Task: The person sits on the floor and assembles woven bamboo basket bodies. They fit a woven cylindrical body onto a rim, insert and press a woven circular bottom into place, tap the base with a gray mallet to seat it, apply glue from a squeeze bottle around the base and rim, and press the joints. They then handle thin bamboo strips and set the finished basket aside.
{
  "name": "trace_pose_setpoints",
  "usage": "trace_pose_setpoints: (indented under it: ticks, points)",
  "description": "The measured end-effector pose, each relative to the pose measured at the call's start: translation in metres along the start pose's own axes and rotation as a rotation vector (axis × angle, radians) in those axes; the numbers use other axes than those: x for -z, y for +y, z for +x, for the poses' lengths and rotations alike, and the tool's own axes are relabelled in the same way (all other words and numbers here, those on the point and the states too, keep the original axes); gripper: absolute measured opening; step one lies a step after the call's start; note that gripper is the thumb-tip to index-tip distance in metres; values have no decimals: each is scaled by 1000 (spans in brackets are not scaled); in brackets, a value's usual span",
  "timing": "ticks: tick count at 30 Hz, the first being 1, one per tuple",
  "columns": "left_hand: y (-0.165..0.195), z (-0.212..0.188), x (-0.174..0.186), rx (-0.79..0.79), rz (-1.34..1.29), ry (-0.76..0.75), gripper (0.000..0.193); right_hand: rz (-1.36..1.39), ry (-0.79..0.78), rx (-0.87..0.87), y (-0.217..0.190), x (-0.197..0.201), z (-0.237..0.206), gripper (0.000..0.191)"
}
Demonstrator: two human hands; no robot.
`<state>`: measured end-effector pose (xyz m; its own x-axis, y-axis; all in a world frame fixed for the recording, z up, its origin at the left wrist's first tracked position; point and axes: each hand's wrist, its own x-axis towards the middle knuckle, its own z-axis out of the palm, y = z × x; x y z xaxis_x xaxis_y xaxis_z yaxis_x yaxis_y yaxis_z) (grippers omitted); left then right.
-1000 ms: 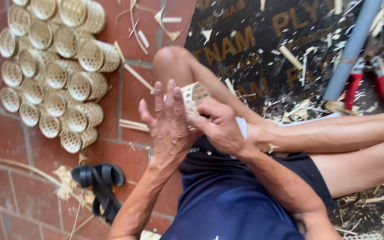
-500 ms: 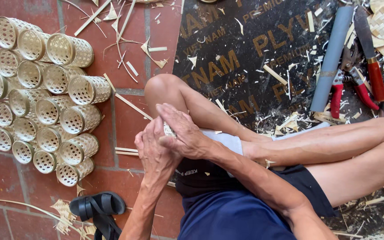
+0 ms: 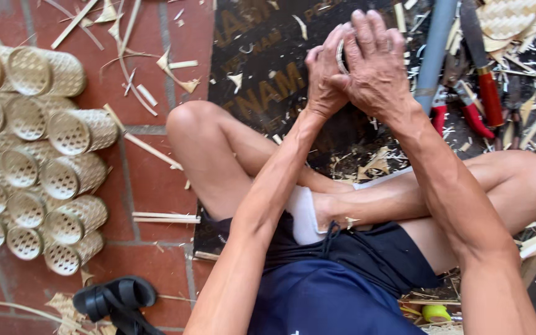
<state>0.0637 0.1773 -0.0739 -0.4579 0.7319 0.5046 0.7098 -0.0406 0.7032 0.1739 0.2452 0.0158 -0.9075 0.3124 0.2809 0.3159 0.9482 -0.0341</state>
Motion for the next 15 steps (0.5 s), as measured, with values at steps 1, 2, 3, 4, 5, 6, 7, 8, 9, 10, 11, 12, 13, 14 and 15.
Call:
trace_pose_setpoints:
  ticks: [1, 2, 3, 4, 5, 6, 7, 8, 9, 10, 11, 12, 13, 14, 15]
  points:
    - [0, -2, -6, 5, -38, -1, 75, -42, -46, 18, 11, -4, -4, 83]
    - [-1, -4, -7, 8, -67, -3, 79, -78, -87, 38, 21, -7, -7, 85]
    - [-2, -7, -6, 37, -91, -15, 83, 7, -110, -32, 27, -9, -10, 91]
    - [1, -10, -4, 63, -77, -29, 88, 102, -145, -96, 31, -8, -13, 97]
    - [-1, -8, -3, 49, -54, -14, 92, 171, -140, -147, 34, -9, -12, 103]
    - [-3, -3, -3, 7, -34, 10, 97, 129, -79, -89, 35, -9, -11, 107]
    - [-5, -1, -3, -31, -3, -20, 91, 92, -35, -46, 35, -11, -9, 110]
    - [-7, 0, -3, -45, 24, -63, 86, 66, -14, -7, 32, -13, -8, 114]
    - [-8, -1, -4, -50, 51, -110, 81, 44, -100, 35, 29, -16, -7, 113]
    - [-6, -1, -3, -12, 51, -110, 82, 14, -180, 70, 25, -19, -6, 112]
    - [-7, -1, -5, 5, 59, -90, 83, -33, -236, 115, 22, -22, -6, 111]
    - [-7, -1, -5, 17, 71, -68, 84, 6, -186, 75, 20, -24, -5, 113]
    - [-5, -2, -5, 19, 12, -76, 88, 48, -161, 23, 19, -25, -6, 115]
    - [-2, -2, -4, 28, -45, -79, 93, 91, -139, -20, 20, -23, -7, 117]
    - [1, -2, -3, 32, -98, -84, 97, 161, -192, -63, 23, -21, -7, 117]
